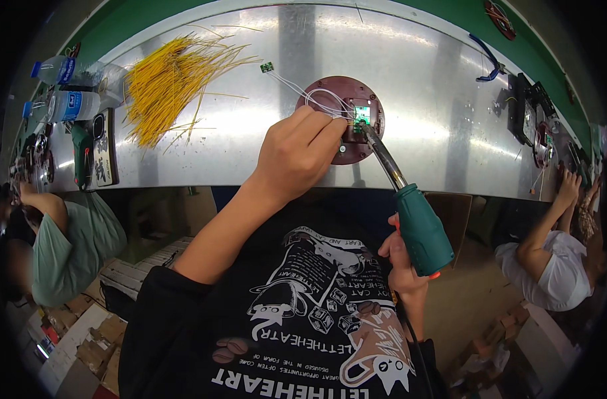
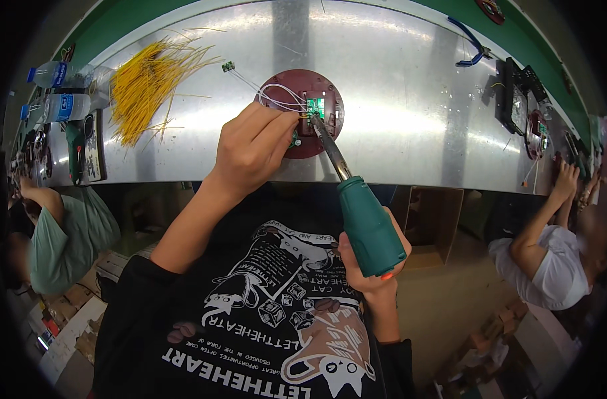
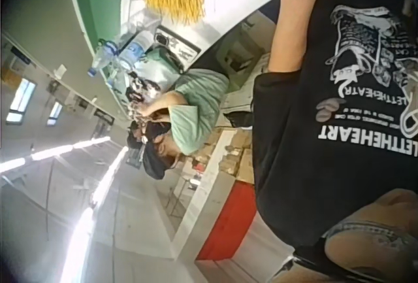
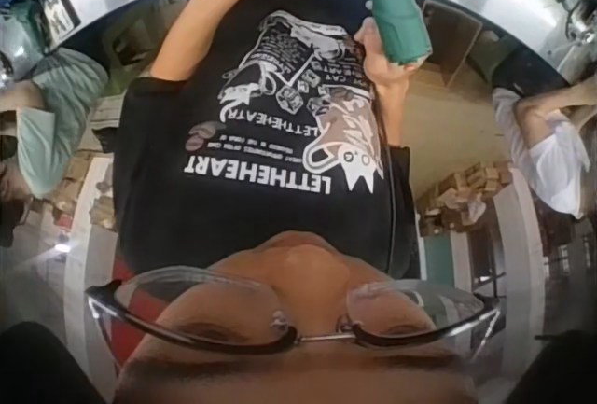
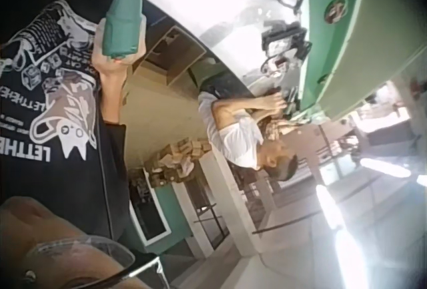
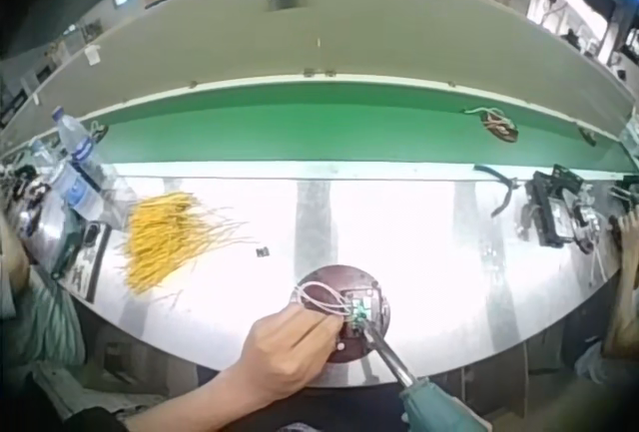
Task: Soldering electronic components onto small circuit boards on a factory assembly line.
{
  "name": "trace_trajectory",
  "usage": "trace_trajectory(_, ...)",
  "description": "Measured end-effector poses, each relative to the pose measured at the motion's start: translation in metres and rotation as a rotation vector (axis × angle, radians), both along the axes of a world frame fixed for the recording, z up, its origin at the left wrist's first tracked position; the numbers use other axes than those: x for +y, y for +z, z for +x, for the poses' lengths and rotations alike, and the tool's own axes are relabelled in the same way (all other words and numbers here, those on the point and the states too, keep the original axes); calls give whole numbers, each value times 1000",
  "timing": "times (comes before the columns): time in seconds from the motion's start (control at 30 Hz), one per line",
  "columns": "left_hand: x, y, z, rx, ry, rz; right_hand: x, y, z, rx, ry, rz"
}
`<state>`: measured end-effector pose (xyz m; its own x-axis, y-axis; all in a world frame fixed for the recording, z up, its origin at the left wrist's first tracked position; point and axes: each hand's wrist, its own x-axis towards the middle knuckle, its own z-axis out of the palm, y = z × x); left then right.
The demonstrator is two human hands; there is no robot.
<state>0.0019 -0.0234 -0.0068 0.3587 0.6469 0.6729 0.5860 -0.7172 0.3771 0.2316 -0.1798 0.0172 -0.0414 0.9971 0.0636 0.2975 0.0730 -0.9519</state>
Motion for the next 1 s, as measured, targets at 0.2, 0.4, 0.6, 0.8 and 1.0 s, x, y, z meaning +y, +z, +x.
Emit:
trace_trajectory(0.2,-2,3,-1,-7,-7,-85,8,9,-4,17,17,21)
trace_trajectory(0.4,1,-2,-2,-16,-3,-11,8,10,-6,27,7,25)
trace_trajectory(0.6,0,-4,-2,-28,-11,-5,6,8,-2,0,2,12)
trace_trajectory(0.8,1,-2,4,-34,-15,-21,7,7,14,-31,3,-30)
trace_trajectory(1.0,2,1,2,-17,-40,-74,12,22,3,-51,-112,-61)
